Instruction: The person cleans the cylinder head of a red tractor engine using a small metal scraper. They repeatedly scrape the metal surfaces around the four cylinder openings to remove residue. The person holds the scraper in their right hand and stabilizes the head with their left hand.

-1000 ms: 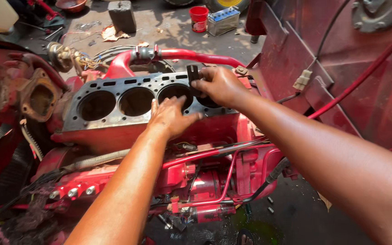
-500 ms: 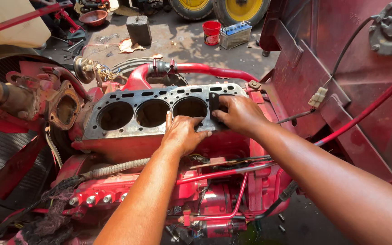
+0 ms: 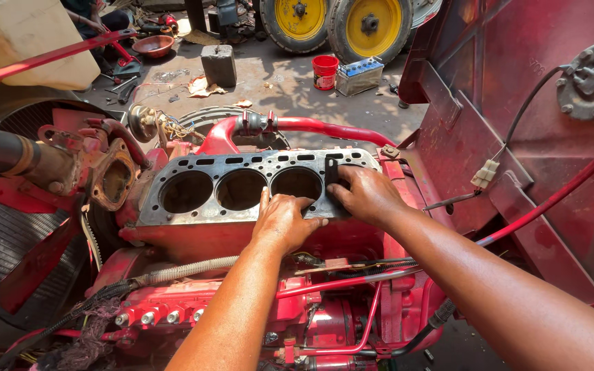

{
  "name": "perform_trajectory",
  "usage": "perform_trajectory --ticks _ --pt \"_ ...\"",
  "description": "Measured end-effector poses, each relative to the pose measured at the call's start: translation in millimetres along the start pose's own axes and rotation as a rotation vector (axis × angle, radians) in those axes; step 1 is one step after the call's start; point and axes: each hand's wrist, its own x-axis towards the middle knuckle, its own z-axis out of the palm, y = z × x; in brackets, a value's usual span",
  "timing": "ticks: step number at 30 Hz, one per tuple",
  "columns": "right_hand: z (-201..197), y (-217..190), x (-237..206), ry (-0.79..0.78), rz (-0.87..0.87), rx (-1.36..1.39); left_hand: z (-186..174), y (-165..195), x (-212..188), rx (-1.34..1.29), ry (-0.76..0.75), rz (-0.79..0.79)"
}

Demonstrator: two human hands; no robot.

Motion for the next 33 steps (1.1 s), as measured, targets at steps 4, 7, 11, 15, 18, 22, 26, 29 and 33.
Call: perform_trajectory --ticks 4,7,11,15,18,22,26,29,33 --pt "-0.5 -3.4 -2.2 -0.02 -0.024 0.018 2.1 -1.9 1.0 -0.02 0.016 -0.003" --pt "-0.9 -3.8 -1.7 0.005 -0.009 0.07 2.6 -3.8 2.2 -0.04 0.013 0.003" --pt "6.3 -2.4 3.5 -0.009 0.002 0.088 1.2 -4.3 3.7 -0.082 0.002 0.003" --pt "20.4 2.3 8.3 -0.049 -0.034 0.034 2.4 -6.7 2.4 -0.074 0.071 0.001" --pt "27.9 6.9 6.4 0.095 -0.086 0.052 7.1 -13.6 -0.1 -0.053 0.134 0.061" --pt "27.2 8.4 0.3 -0.011 -0.106 0.11 15.6 -20.4 1.9 -0.022 0.126 0.061" --pt "20.9 4.4 -2.1 -0.011 -0.095 0.122 15.9 -25.2 3.5 -0.004 0.145 0.088" --pt "18.2 2.2 -5.4 0.016 -0.079 0.1 14.7 -23.8 -0.4 -0.021 0.165 0.113" --pt "16.2 0.8 -8.4 0.002 -0.084 0.064 10.3 -17.7 -2.4 0.048 0.186 0.008"
